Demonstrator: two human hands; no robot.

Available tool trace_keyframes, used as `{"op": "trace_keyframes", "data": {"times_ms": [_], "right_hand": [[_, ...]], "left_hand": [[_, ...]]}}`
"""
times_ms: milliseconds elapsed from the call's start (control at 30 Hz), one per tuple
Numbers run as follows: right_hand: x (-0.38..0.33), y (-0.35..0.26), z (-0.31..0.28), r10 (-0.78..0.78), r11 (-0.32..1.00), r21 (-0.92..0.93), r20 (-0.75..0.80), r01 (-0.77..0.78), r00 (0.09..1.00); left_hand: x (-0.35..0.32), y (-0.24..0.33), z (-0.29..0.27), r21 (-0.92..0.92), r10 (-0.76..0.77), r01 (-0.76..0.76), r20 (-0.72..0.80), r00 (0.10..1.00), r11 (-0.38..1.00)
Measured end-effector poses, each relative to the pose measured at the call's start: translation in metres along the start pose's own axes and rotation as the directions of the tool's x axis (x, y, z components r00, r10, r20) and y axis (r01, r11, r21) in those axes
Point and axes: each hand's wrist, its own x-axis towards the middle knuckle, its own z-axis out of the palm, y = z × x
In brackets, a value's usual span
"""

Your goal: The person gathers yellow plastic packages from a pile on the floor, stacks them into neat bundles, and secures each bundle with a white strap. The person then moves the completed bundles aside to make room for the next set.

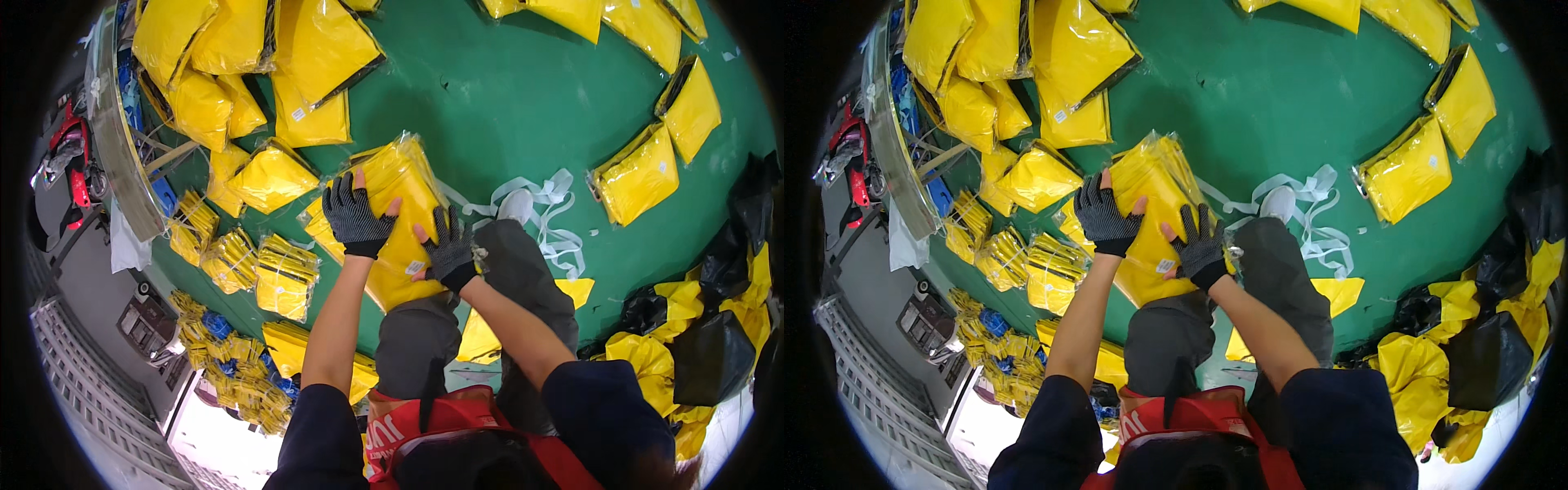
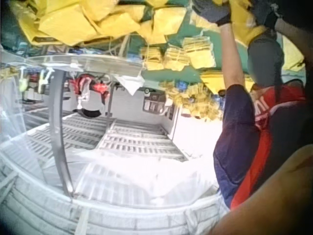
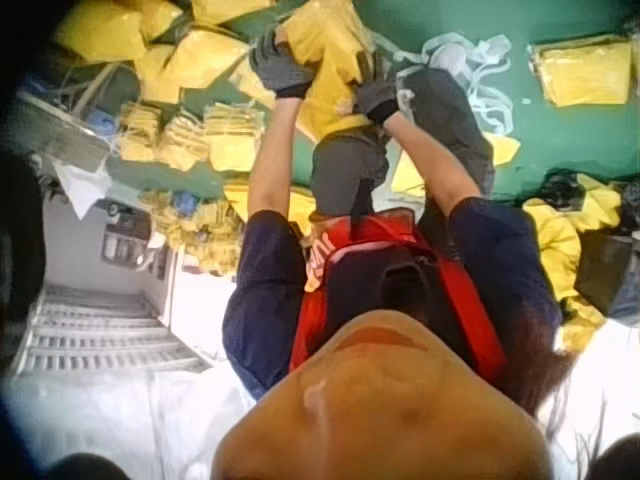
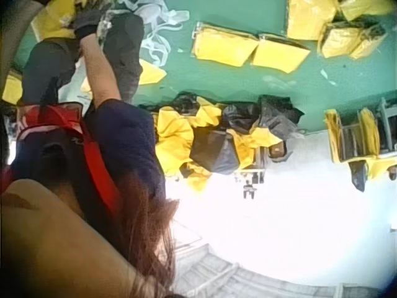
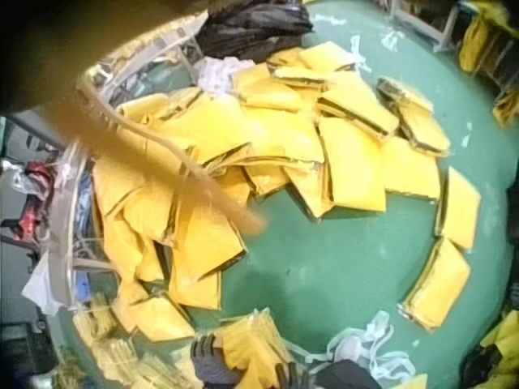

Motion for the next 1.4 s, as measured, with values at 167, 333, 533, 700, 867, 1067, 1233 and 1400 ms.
{"op": "trace_keyframes", "data": {"times_ms": [167,333,533,700,867,1067,1233,1400], "right_hand": [[0.002,-0.011,0.025,-0.011,0.999,-0.032,-0.036,0.010,0.999],[0.018,-0.006,0.070,-0.012,0.999,-0.048,-0.267,-0.001,0.964],[0.039,0.011,0.102,0.000,0.997,-0.075,-0.431,-0.036,0.902],[0.048,0.000,0.106,0.032,0.986,-0.147,-0.287,-0.077,0.957],[0.062,-0.004,0.117,0.038,0.982,-0.150,-0.441,-0.115,0.896],[0.076,0.005,0.130,0.004,0.979,-0.178,-0.482,-0.102,0.876],[0.076,-0.005,0.134,0.123,0.958,-0.196,-0.374,-0.208,0.919],[0.053,0.003,0.073,0.613,0.776,0.486,-0.429,-0.403,0.663]], "left_hand": [[-0.008,-0.021,0.017,-0.030,-0.015,0.016,0.048,0.999,0.999],[-0.009,-0.039,0.042,-0.057,0.007,-0.005,0.039,0.999,0.998],[-0.008,-0.053,0.071,-0.140,0.040,-0.033,0.047,0.998,0.990],[-0.010,-0.080,0.094,-0.233,0.103,-0.101,-0.001,0.995,0.967],[-0.008,-0.092,0.110,-0.289,0.138,-0.146,-0.047,0.989,0.946],[0.001,-0.104,0.127,-0.368,0.186,-0.214,-0.110,0.976,0.905],[0.016,-0.094,0.107,-0.294,0.113,-0.084,0.083,0.990,0.952],[0.026,-0.087,0.106,-0.374,0.063,0.015,0.197,0.978,0.927]]}}
